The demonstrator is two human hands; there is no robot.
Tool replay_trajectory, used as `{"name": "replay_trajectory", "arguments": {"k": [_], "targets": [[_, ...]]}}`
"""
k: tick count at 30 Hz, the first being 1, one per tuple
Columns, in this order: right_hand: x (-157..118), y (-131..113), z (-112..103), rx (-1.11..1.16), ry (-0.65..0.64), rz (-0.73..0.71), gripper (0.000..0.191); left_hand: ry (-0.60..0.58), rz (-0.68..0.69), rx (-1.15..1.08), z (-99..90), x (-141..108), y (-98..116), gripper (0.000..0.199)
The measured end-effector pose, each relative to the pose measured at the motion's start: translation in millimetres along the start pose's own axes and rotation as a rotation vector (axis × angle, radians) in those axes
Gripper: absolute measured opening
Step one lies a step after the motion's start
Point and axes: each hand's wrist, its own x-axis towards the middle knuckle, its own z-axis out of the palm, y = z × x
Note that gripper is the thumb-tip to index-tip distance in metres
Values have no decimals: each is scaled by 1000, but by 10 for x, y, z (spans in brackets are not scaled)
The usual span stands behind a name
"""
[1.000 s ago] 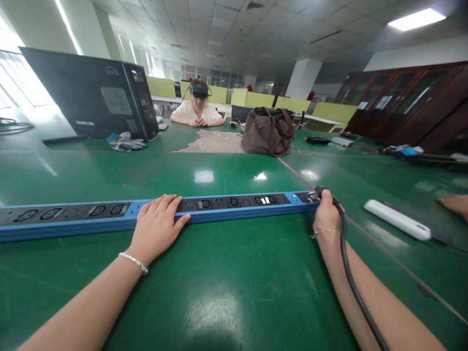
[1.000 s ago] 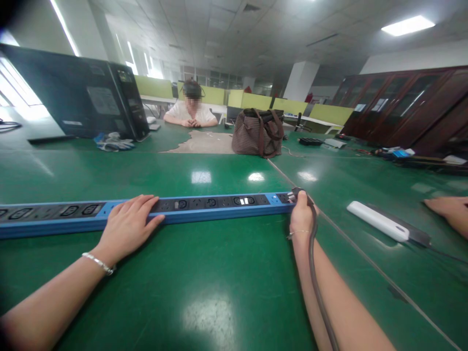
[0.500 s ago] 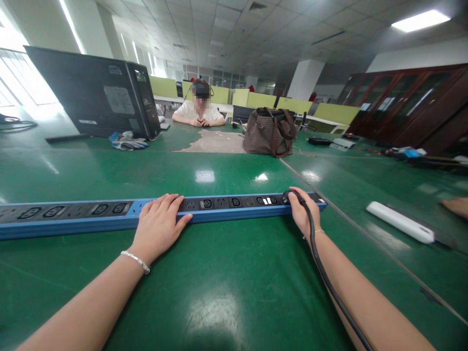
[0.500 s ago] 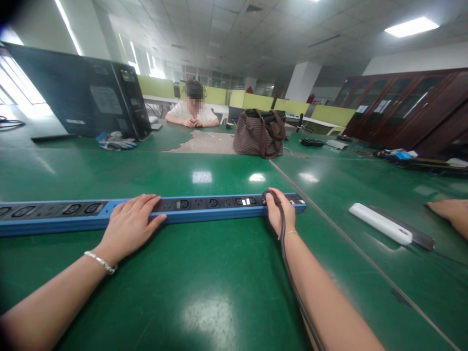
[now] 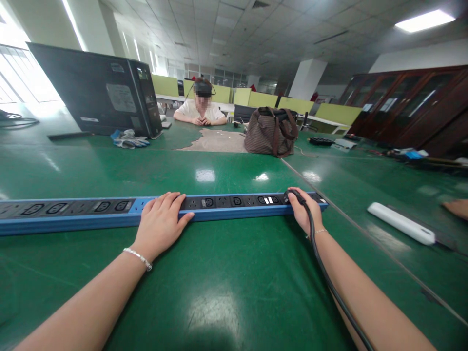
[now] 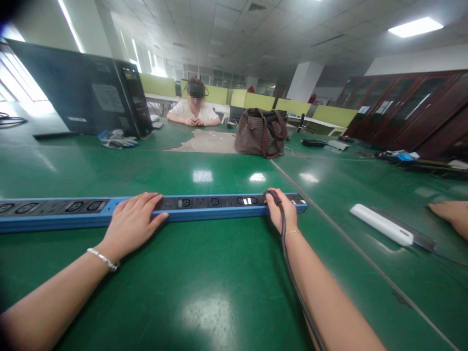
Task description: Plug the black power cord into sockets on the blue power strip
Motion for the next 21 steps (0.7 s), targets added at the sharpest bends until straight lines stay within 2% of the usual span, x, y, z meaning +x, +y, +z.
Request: {"name": "replay_trajectory", "arguments": {"k": [5, 9, 21], "targets": [[-11, 72, 67, -168, -33, -69, 42, 9, 2, 8, 7, 0, -2, 53], [-76, 72, 90, -279, -14, -95, 43, 12, 0, -6, -6, 5, 5, 53], [-140, -22, 111, -314, 33, -26, 42, 15, -5, -20, 14, 0, -5, 54]]}}
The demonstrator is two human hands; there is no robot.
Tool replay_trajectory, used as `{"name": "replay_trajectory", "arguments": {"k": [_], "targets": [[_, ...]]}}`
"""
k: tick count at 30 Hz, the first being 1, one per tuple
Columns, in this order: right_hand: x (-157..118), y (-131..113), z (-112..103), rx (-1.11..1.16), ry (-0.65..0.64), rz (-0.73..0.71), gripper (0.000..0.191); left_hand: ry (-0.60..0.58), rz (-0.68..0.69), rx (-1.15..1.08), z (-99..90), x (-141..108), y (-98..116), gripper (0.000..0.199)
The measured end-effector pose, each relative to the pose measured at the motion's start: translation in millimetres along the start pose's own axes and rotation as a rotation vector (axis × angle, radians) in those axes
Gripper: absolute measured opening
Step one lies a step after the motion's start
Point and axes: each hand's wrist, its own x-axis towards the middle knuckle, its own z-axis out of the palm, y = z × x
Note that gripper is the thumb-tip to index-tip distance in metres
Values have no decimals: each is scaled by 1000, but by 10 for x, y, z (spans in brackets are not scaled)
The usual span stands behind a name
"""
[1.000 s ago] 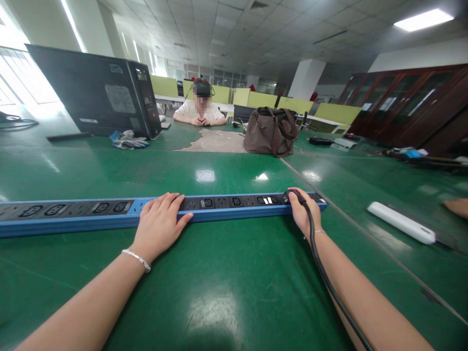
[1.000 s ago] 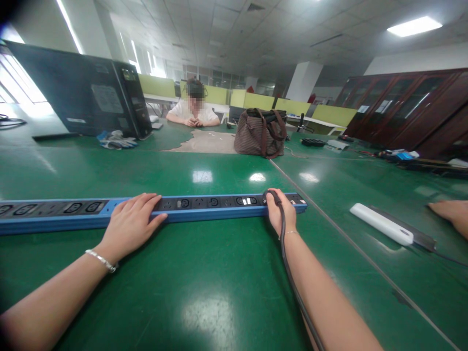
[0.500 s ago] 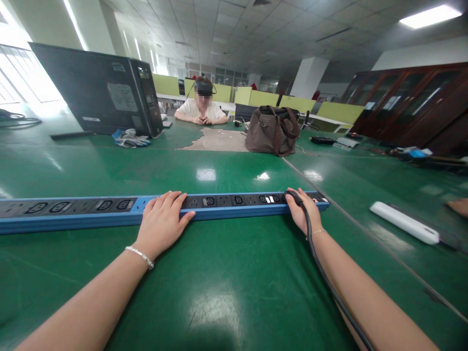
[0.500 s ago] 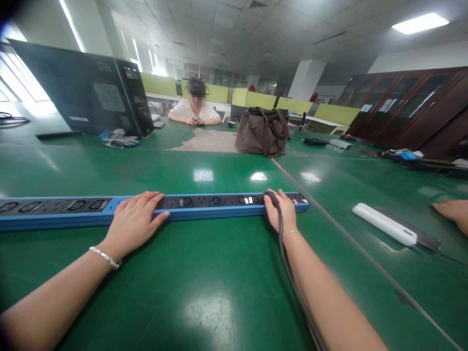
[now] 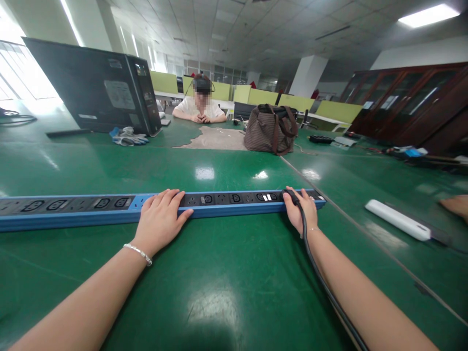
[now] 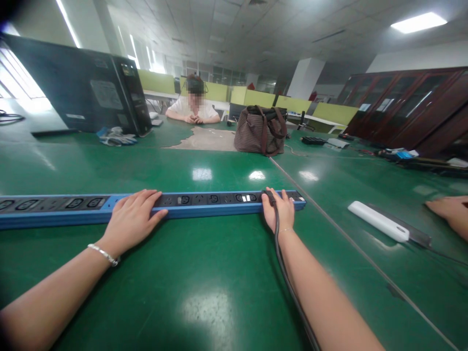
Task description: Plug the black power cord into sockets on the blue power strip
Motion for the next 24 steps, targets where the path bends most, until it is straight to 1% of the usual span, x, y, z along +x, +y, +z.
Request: {"name": "replay_trajectory", "arguments": {"k": [3, 8, 12, 13, 14, 17, 18, 19, 20, 22, 24], "targets": [[-24, -16, 8, 4, 6, 46, 43, -3, -1, 3, 2, 0, -4, 54], [-32, -4, 27, 27, 14, 22, 41, 3, 9, 15, 2, 1, -3, 54], [14, 15, 51, 164, 23, 16, 40, 6, 16, 22, -2, 0, -3, 54], [33, 26, 52, 221, 46, 27, 41, 5, 16, 19, -3, 0, -3, 54], [54, 40, 49, 292, 96, 55, 43, 2, 16, 16, -3, -1, -2, 54], [114, 77, 17, 524, 316, 199, 50, -4, 13, 24, -2, -2, 0, 55], [124, 75, 3, 578, 366, 236, 50, -5, 13, 30, -1, -3, 2, 55], [126, 55, -11, 606, 384, 250, 48, -6, 13, 36, 0, -4, 3, 55], [118, 16, -23, 615, 372, 243, 46, -5, 14, 40, 1, -5, 5, 55], [74, -131, -37, 624, 308, 193, 44, 0, 16, 48, 1, -11, 8, 55], [2, -356, -39, 662, 202, 127, 43, 4, 20, 55, -4, -19, 11, 55]]}}
